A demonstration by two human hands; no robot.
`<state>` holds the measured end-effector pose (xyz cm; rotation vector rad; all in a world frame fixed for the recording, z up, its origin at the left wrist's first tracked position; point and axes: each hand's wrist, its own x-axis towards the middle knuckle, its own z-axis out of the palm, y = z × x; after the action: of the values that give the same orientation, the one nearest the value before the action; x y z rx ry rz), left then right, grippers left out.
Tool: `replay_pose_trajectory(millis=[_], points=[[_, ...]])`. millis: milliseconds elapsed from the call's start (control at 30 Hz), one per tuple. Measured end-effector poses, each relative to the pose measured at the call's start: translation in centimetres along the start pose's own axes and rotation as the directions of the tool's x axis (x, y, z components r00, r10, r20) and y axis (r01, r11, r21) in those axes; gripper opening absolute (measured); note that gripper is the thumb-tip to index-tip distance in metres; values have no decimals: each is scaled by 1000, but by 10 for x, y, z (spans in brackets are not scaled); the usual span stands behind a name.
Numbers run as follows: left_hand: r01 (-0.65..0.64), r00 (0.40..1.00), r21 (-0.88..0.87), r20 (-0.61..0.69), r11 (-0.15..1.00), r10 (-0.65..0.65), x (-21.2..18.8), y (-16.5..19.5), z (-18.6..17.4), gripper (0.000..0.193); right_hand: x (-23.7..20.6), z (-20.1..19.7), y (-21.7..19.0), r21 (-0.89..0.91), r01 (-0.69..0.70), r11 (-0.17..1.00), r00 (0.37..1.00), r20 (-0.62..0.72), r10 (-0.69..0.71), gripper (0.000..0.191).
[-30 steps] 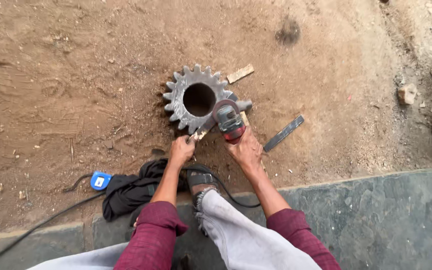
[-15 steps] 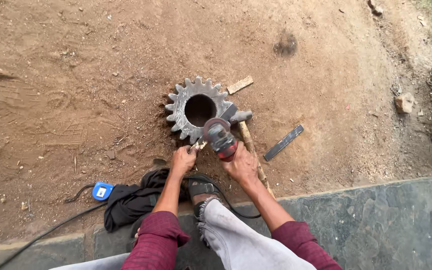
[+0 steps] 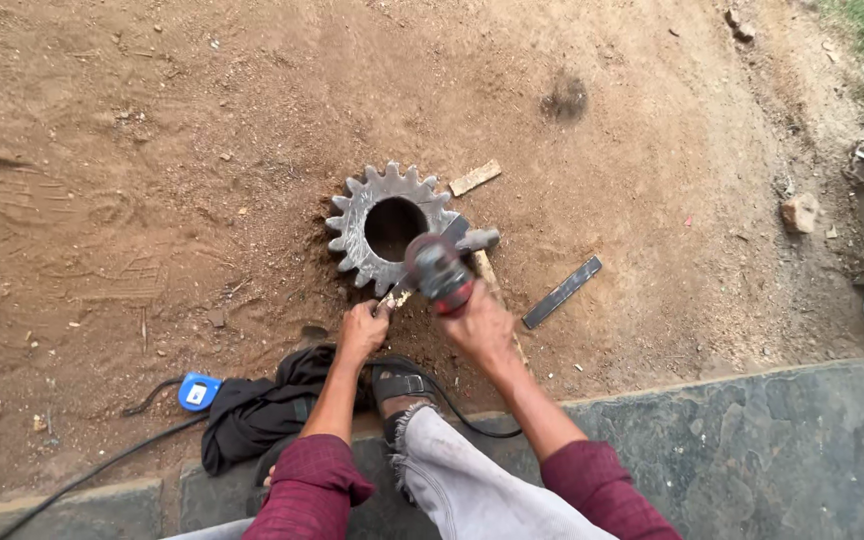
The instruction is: The person sits on the ground shaping a large cast metal gear. They grind the gear's teeth and hub with an angle grinder, then hold a flat chisel bar against the gear and strike it with a hammer, alternating between grinding and hammer-and-chisel work to remove material from the casting.
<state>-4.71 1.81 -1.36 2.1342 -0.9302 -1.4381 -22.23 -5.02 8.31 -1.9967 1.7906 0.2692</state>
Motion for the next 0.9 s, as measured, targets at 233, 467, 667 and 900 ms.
replay_pose_trajectory(millis=[233,467,667,900], points=[[-12,1000,1,-20,1000,12,1,-3,2,47,10,-3,19,76,26,997,997,-81,-20,70],[-37,998,-80,-44,996,33,-2,-13,19,46,5,26,27,-26,81,996,972,-219,-85,79],[-30,999,11,-22,999,31,4,-14,23,49,-10,23,30,-7,208,978,971,-122,-208,63],[-17,999,-23,-37,1000,16,2,-19,34,49,27,3,47,-3,-133,991,969,-212,130,65]])
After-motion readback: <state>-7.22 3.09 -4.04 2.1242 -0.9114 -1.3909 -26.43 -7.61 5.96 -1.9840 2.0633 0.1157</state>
